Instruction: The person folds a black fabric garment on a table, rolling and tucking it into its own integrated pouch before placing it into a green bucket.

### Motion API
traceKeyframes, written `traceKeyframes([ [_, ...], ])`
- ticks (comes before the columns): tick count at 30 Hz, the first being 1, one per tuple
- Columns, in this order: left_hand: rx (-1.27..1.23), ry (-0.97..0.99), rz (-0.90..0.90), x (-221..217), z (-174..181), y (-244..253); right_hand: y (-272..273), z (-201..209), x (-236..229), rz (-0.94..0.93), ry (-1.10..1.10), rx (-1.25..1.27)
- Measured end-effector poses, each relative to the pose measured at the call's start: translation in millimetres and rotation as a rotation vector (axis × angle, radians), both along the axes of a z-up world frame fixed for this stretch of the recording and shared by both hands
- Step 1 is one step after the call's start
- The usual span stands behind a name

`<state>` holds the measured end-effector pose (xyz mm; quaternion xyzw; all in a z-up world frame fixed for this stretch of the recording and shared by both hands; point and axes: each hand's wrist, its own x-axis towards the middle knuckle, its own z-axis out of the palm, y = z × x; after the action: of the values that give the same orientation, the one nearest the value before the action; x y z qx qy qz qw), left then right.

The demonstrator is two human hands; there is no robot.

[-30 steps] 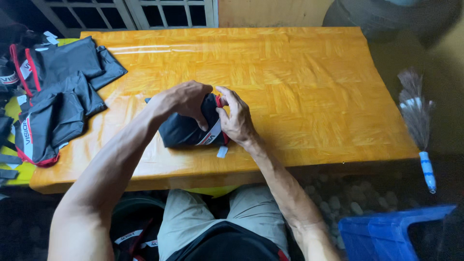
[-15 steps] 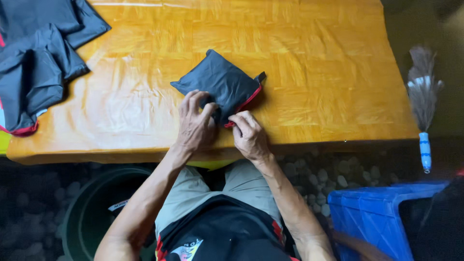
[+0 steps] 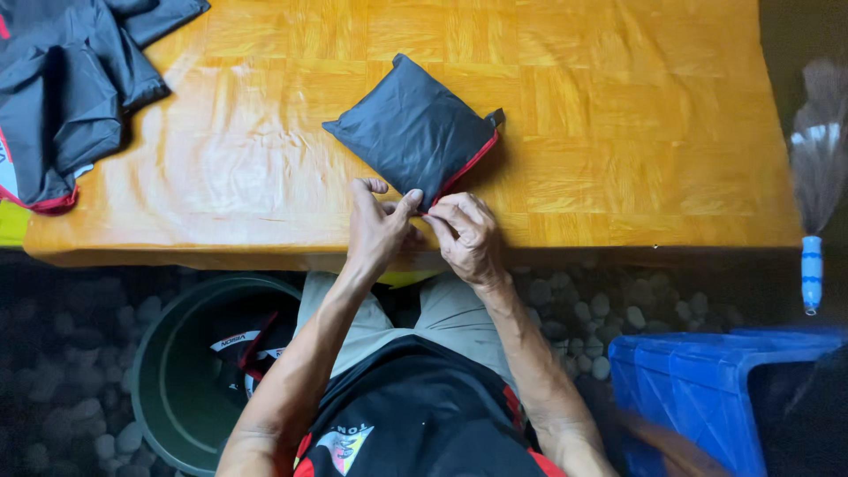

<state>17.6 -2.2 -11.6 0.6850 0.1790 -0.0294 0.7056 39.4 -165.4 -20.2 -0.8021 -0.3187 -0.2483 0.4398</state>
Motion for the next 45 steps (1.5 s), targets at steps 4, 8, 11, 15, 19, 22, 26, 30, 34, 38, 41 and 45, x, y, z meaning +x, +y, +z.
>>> traceKeyframes([
  [4,-0.092,-0.041,-0.022,8,-16,-5,-7,-9,0,0.004,0.013,0.032],
  [8,-0.130,-0.031,-0.021,14,-32,-4,-7,-6,0,0.011,0.082,0.073],
  [11,-0.121,-0.040,0.007,14,-33,-4,-5,-6,-1,-0.007,0.058,0.052],
  [15,-0.122,-0.045,0.023,11,-28,-5,-3,-5,-4,-0.040,0.045,0.022],
  [19,-0.102,-0.039,0.029,11,-25,-5,-1,-4,-7,-0.043,0.097,0.046],
  [22,-0.136,-0.072,0.034,11,-29,-4,-1,-6,-6,-0.042,0.137,0.075],
  [26,-0.125,-0.104,0.038,14,-41,-4,0,-13,-3,-0.057,0.083,0.069],
  [30,-0.055,-0.139,0.036,22,-75,3,1,-11,-7,-0.068,0.010,0.031],
  [34,-0.096,-0.183,0.056,20,-73,4,0,-18,-4,-0.098,-0.025,0.005],
  [38,-0.094,-0.195,0.070,16,-76,9,-3,-23,0,-0.124,0.017,0.065],
  [41,-0.048,-0.194,0.064,20,-80,13,-4,-20,5,-0.145,0.011,0.058],
  [45,0.089,-0.141,0.069,21,-85,14,-10,-24,20,-0.206,-0.005,0.034],
])
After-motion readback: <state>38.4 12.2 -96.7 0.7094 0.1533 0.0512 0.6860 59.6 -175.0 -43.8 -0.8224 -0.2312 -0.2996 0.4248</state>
